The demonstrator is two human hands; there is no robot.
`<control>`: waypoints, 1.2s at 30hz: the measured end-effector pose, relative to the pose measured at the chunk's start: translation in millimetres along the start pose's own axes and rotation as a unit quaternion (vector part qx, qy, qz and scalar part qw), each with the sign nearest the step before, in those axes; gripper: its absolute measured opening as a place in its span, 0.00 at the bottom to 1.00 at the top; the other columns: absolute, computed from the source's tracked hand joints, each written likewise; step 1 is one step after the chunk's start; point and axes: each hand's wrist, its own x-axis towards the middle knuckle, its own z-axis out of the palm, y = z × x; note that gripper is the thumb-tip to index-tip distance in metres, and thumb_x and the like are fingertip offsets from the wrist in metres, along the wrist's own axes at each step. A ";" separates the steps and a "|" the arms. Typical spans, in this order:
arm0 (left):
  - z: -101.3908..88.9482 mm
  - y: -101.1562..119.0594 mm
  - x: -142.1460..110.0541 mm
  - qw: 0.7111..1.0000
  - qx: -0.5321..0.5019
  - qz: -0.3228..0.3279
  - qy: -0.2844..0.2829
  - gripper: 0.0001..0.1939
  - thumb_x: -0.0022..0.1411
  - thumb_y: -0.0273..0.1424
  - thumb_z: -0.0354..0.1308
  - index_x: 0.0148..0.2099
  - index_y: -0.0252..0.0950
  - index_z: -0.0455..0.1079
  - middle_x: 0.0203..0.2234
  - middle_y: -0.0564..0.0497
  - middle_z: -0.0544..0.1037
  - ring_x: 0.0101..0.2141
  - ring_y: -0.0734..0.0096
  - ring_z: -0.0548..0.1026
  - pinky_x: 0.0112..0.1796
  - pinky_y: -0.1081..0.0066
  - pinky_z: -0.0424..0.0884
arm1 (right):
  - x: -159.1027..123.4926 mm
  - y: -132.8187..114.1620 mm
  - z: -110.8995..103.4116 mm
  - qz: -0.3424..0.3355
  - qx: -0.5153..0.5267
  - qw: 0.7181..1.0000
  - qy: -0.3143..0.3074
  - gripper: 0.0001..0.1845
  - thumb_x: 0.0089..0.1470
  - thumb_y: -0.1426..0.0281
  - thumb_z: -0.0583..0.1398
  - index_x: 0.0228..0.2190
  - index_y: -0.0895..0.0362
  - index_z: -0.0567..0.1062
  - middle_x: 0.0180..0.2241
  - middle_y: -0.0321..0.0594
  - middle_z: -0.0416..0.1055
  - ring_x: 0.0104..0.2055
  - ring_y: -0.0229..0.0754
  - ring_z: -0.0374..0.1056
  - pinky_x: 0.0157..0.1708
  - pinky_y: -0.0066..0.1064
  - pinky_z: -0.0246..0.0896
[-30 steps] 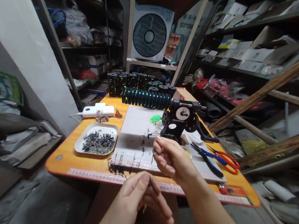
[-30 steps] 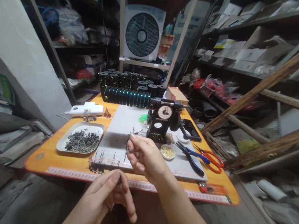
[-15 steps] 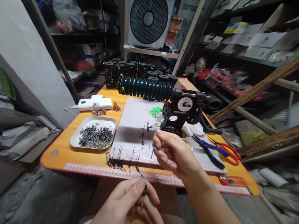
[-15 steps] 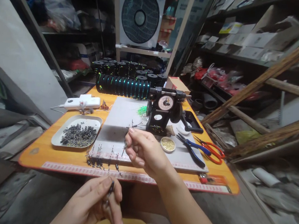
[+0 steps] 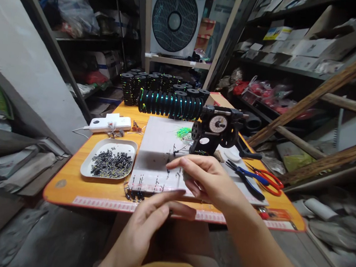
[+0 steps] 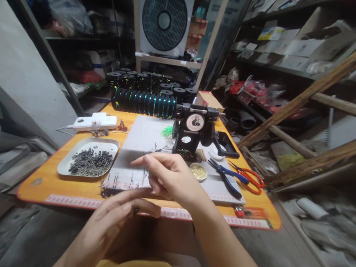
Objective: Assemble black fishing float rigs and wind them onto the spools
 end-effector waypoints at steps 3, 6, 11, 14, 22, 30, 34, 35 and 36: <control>3.2 11.8 12.4 0.997 0.055 0.046 0.011 0.21 0.70 0.33 0.42 0.61 0.31 0.58 0.34 0.45 0.82 0.37 0.61 0.80 0.48 0.59 0.68 | -1.9 -11.9 0.0 -0.044 -0.133 0.990 0.020 0.19 0.60 0.59 0.56 0.40 0.59 0.80 0.11 0.26 0.52 0.13 0.27 0.46 0.13 0.20 0.40; 8.5 21.9 22.7 0.995 0.080 0.054 0.016 0.18 0.71 0.36 0.40 0.55 0.33 0.61 0.29 0.48 0.81 0.24 0.65 0.80 0.33 0.65 0.73 | -1.6 -18.8 -0.2 -0.075 -0.199 0.977 0.031 0.20 0.59 0.57 0.57 0.40 0.58 0.81 0.13 0.29 0.56 0.16 0.29 0.49 0.15 0.22 0.43; 10.8 30.7 31.5 0.983 0.178 0.044 0.031 0.18 0.69 0.43 0.43 0.42 0.35 0.64 0.21 0.53 0.75 0.15 0.72 0.74 0.17 0.75 0.62 | -0.7 -24.4 2.0 -0.082 -0.252 0.964 0.023 0.22 0.59 0.57 0.56 0.42 0.60 0.80 0.21 0.33 0.63 0.19 0.29 0.51 0.16 0.22 0.44; 8.7 31.2 32.4 0.968 0.237 0.068 0.045 0.18 0.69 0.44 0.44 0.37 0.35 0.64 0.19 0.55 0.73 0.14 0.74 0.73 0.17 0.76 0.62 | -0.2 -23.5 3.4 -0.062 -0.220 0.974 0.015 0.21 0.59 0.58 0.57 0.39 0.61 0.80 0.20 0.31 0.61 0.17 0.27 0.50 0.14 0.20 0.42; 7.2 11.4 31.2 0.996 0.088 0.029 0.013 0.19 0.69 0.41 0.45 0.31 0.33 0.65 0.16 0.52 0.75 0.14 0.74 0.73 0.18 0.77 0.65 | 13.1 0.1 1.0 0.088 0.273 0.957 -0.036 0.17 0.60 0.59 0.54 0.26 0.57 0.70 0.18 0.33 0.71 0.07 0.27 0.55 0.06 0.17 0.43; 12.3 -10.2 17.6 0.995 -0.075 0.028 0.064 0.19 0.65 0.41 0.52 0.28 0.32 0.67 0.12 0.52 0.74 0.08 0.86 0.61 0.11 0.86 0.53 | 23.1 6.5 19.7 0.093 0.332 0.938 0.030 0.22 0.55 0.60 0.57 0.17 0.56 0.57 0.09 0.27 0.59 0.05 0.26 0.48 0.04 0.15 0.37; 13.0 -16.4 10.0 0.993 -0.096 -0.014 0.069 0.20 0.64 0.43 0.53 0.29 0.32 0.68 0.13 0.51 0.75 0.09 0.83 0.63 0.11 0.86 0.56 | 24.9 7.5 18.9 0.078 0.335 0.938 0.046 0.23 0.53 0.59 0.59 0.17 0.55 0.55 0.08 0.26 0.58 0.05 0.25 0.46 0.05 0.14 0.36; 12.4 -19.2 8.2 0.992 -0.105 -0.019 0.068 0.20 0.64 0.44 0.53 0.29 0.32 0.68 0.14 0.51 0.76 0.10 0.82 0.64 0.11 0.85 0.57 | 25.0 7.7 17.8 0.077 0.334 0.938 0.047 0.23 0.52 0.59 0.59 0.17 0.55 0.55 0.09 0.26 0.58 0.05 0.25 0.46 0.05 0.14 0.36; 11.6 -22.3 6.5 0.991 -0.116 -0.019 0.066 0.19 0.64 0.44 0.53 0.30 0.33 0.68 0.15 0.50 0.77 0.10 0.81 0.65 0.11 0.84 0.59 | 25.0 8.0 16.7 0.078 0.331 0.939 0.046 0.23 0.52 0.59 0.59 0.17 0.55 0.55 0.09 0.26 0.58 0.06 0.25 0.46 0.05 0.14 0.36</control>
